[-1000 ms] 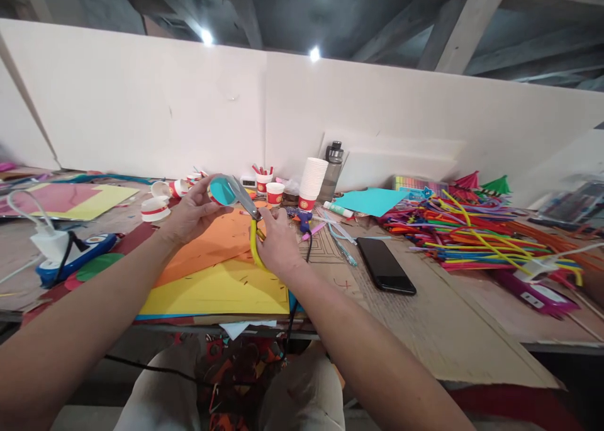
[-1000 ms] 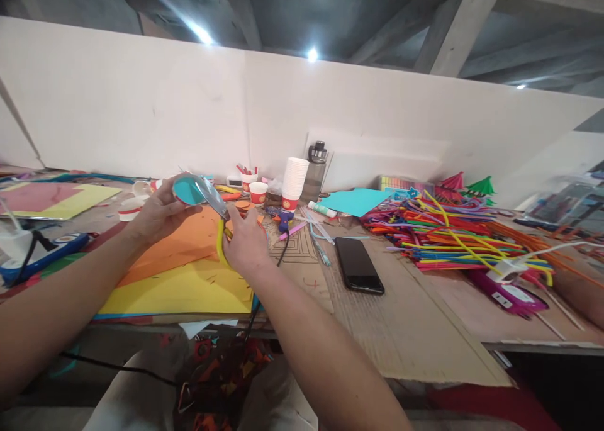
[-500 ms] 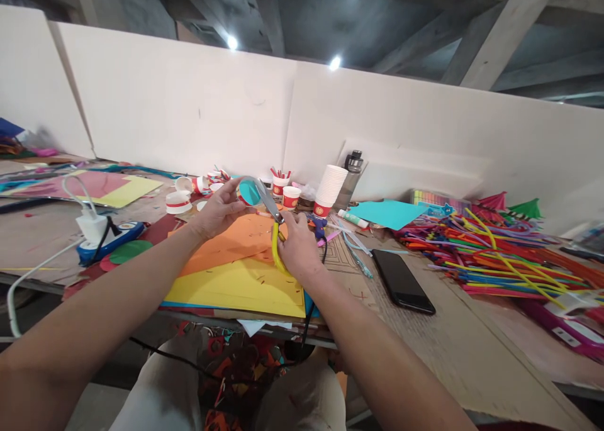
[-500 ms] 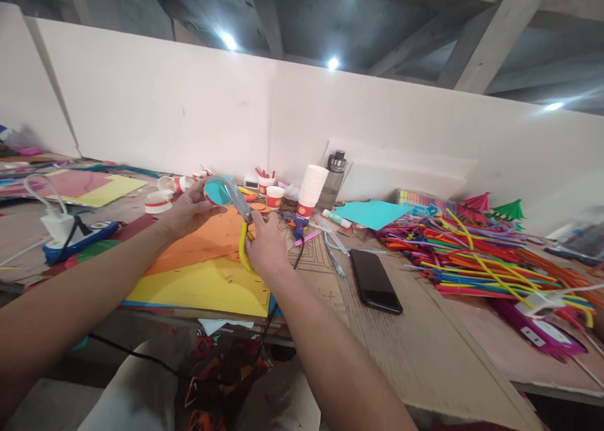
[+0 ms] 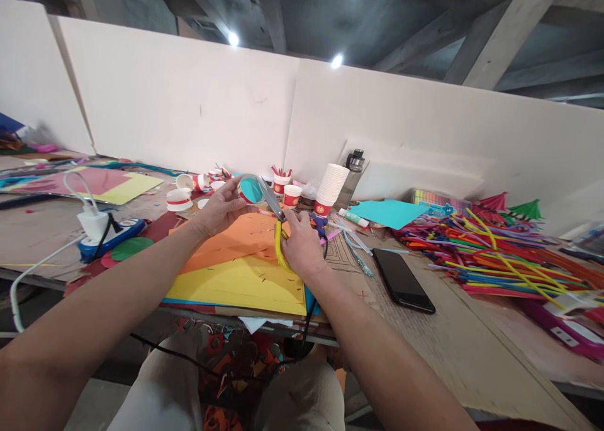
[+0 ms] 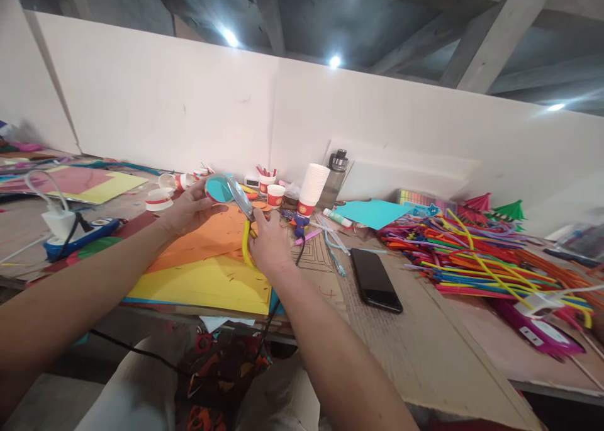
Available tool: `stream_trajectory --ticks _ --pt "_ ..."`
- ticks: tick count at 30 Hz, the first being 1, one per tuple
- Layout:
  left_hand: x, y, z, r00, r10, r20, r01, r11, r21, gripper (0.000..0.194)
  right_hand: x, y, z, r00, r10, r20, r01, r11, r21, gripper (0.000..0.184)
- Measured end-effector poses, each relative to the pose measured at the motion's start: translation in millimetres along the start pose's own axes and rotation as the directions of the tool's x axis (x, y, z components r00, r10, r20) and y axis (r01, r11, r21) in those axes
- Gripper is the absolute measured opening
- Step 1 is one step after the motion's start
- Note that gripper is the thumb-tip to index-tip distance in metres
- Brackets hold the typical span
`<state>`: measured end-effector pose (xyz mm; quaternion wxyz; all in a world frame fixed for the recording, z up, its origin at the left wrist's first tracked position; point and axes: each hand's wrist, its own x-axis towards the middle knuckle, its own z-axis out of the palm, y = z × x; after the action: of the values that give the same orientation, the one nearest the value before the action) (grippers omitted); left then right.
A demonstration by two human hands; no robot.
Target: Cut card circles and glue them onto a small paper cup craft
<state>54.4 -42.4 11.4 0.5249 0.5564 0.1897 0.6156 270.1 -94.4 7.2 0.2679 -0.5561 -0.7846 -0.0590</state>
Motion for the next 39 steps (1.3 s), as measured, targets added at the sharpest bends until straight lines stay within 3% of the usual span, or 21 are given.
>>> stream_trajectory --ticks 19,26,33,39 --pt "1 1 -1.3 0.999 -0.026 0.035 0.030 0.995 -0.096 0.052 0 3 -8 0.999 -0.030 0.028 0.034 0.991 -0.132 0.042" --pt "1 2 -1.7 1.000 -0.017 0.009 0.018 0.993 -0.114 0.049 0 2 -16 0.998 -0.038 0.054 0.043 0.993 -0.110 0.043" --pt "0 -3 -2.6 0.993 -0.058 0.100 0.065 0.995 -0.073 0.054 -1 5 -15 0.998 -0.040 0.054 0.042 0.998 -0.054 0.045" --pt "-1 -4 -4.0 0.992 -0.066 0.107 0.074 0.995 -0.067 0.055 0 6 -13 0.998 -0.032 0.053 0.038 0.994 -0.107 0.043"
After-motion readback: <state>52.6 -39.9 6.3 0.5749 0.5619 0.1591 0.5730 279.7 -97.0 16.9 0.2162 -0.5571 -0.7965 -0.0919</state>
